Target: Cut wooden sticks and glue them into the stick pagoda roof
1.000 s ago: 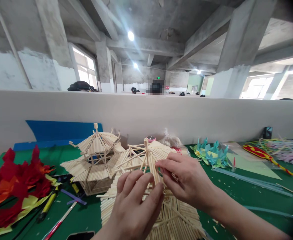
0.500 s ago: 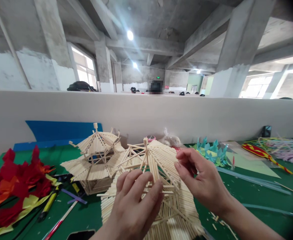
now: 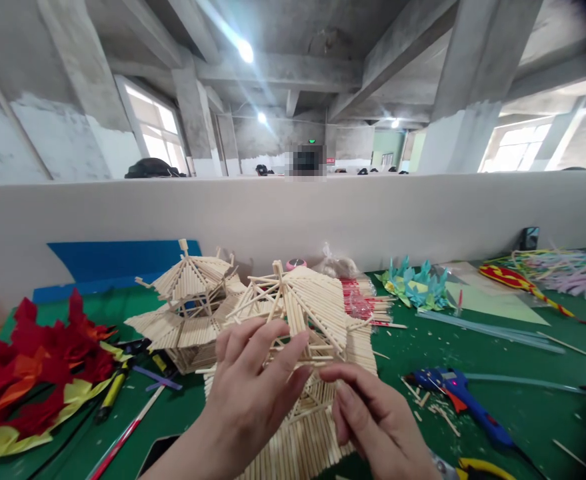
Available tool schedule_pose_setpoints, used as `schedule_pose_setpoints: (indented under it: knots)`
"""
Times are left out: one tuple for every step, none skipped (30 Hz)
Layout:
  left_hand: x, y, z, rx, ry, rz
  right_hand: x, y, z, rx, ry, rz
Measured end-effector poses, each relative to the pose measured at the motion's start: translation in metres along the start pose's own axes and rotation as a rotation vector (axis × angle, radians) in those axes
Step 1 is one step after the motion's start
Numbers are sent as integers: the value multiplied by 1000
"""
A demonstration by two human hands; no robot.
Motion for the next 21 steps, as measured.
schedule_pose_setpoints:
  knots:
    - [0, 0, 1, -5, 13, 0, 3, -1, 0, 7, 5, 50]
    - [0, -1, 2, -11, 25, 1, 6, -2, 0, 9, 21, 82]
    - [1, -1, 3, -14, 36, 5, 8, -3, 0, 12, 40, 101]
    - [1, -1, 4, -16, 46, 10, 9, -4, 0, 13, 53, 112]
    - [1, -1, 5, -16, 54, 14, 11, -5, 0, 14, 59, 123]
    - [1, -1, 6, -19, 61, 16, 12, -6, 0, 16, 56, 138]
    - [1, -1, 6, -21, 61, 17, 13, -7, 1, 16, 47, 157]
    - [1, -1, 7, -26, 59, 15, 13, -8, 1, 13, 34, 180]
    - [2, -1, 7, -27, 53, 11, 14, -10, 1, 9, 22, 202]
    - [2, -1, 7, -28, 46, 5, 15, -11, 2, 6, 20, 218]
    - [3, -1, 7, -28, 43, -3, 15, -12, 2, 5, 16, 229]
    - [3, -1, 6, -26, 38, -10, 15, -13, 3, 2, 13, 234]
    - [4, -1, 6, -23, 36, -18, 16, -14, 3, -2, 8, 236]
    - [4, 0, 5, -23, 37, -26, 16, -15, 4, -7, 5, 236]
    - [4, 0, 5, -21, 37, -33, 16, -15, 4, -10, 3, 238]
    - [4, 0, 4, -22, 37, -38, 15, -16, 4, -13, 1, 239]
    - [4, 0, 4, -24, 33, -44, 16, -16, 4, -14, 0, 242]
    - [4, 0, 3, -27, 30, -51, 16, -16, 4, -13, -3, 244]
    - [4, -1, 3, -31, 29, -58, 16, -16, 5, -9, -9, 245]
    - [4, -1, 3, -36, 28, -66, 16, -17, 5, -5, -15, 242]
    - [5, -1, 3, -42, 25, -74, 16, -17, 5, 0, -22, 234]
Point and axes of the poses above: each hand's wrist, its own z-axis towards the middle knuckle, its own x-axis out of the palm, y = z × x, the point moved 2 cm from there along z, towards the middle knuckle, and after that the axes turned 2 degrees about -x, right-handed, at the moved point
